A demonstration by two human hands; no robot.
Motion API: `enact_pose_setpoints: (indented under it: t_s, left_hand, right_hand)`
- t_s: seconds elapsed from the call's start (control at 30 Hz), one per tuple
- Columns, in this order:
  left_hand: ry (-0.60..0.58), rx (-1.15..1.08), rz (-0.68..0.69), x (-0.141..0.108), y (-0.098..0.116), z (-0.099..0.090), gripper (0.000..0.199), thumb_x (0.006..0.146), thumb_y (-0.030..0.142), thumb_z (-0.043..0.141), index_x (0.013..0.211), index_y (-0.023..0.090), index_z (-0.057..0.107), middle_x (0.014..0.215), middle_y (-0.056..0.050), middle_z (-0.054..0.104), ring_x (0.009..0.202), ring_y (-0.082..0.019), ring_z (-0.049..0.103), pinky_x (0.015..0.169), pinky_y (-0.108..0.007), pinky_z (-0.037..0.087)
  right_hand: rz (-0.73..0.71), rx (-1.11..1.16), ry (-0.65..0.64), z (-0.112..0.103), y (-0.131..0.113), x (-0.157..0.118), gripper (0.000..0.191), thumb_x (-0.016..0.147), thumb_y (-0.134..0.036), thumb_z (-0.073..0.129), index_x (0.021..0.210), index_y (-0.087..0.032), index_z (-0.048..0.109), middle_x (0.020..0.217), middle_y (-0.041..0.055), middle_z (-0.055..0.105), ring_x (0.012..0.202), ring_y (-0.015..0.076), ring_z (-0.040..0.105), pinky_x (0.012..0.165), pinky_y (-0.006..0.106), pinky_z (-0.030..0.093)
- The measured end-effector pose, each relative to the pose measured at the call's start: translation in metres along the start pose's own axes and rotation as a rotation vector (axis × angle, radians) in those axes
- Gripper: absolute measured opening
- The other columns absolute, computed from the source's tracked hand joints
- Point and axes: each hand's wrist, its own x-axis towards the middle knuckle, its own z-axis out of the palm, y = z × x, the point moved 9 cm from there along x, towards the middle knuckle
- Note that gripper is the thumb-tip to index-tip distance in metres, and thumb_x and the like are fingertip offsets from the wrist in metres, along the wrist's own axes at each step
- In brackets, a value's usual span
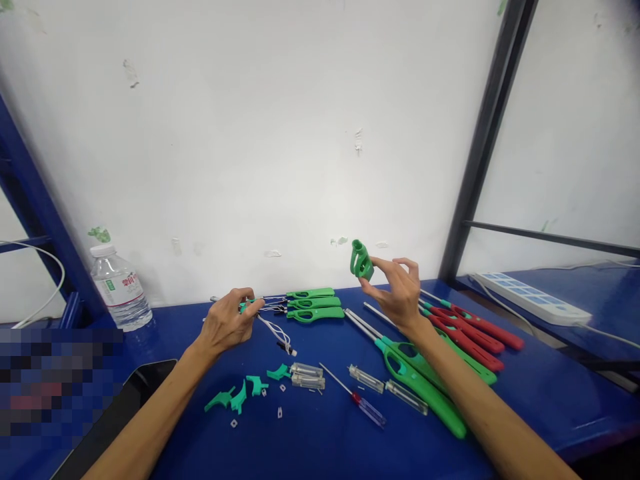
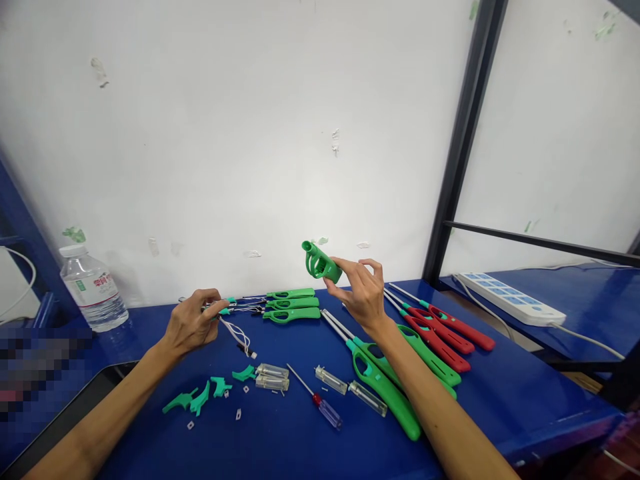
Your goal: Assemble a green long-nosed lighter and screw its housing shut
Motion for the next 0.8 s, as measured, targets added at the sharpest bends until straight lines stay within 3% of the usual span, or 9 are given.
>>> enact_pose_setpoints:
  t_s: [0.4,0.8]
  left_hand:
    - [-0.019,0.024,-0.016,0.003,-0.001,0.002,0.028,0.106,0.036,0.072,0.128,0.018,0.067,0.120,-0.006,0.072,0.091,-0.018,0.073,0.076,-0.034,0.065]
    - [-0.052,0.032,-0.126,-0.003,-0.011,0.006,0.028,0.106,0.037,0.072,0.128,0.018,0.068,0.118,-0.006,0.073,0.090,-0.018,0.073,0.075,-0.034,0.065]
  right_hand:
    - [0.017,-0.004,-0.040,0.006,0.001,-0.004,0.024,0.107,-0.036,0.072,0.124,-0.019,0.070,0.115,0.0042,0.076,0.094,0.0192,0.075,0.089,0.042,0.065]
    - [0.066,0.012,-0.073,0.011,0.004,-0.009,0.027,0.107,-0.038,0.072,0.126,-0.020,0.070,0.121,0.0056,0.075,0.099,0.0208,0.075,0.092,0.044,0.065]
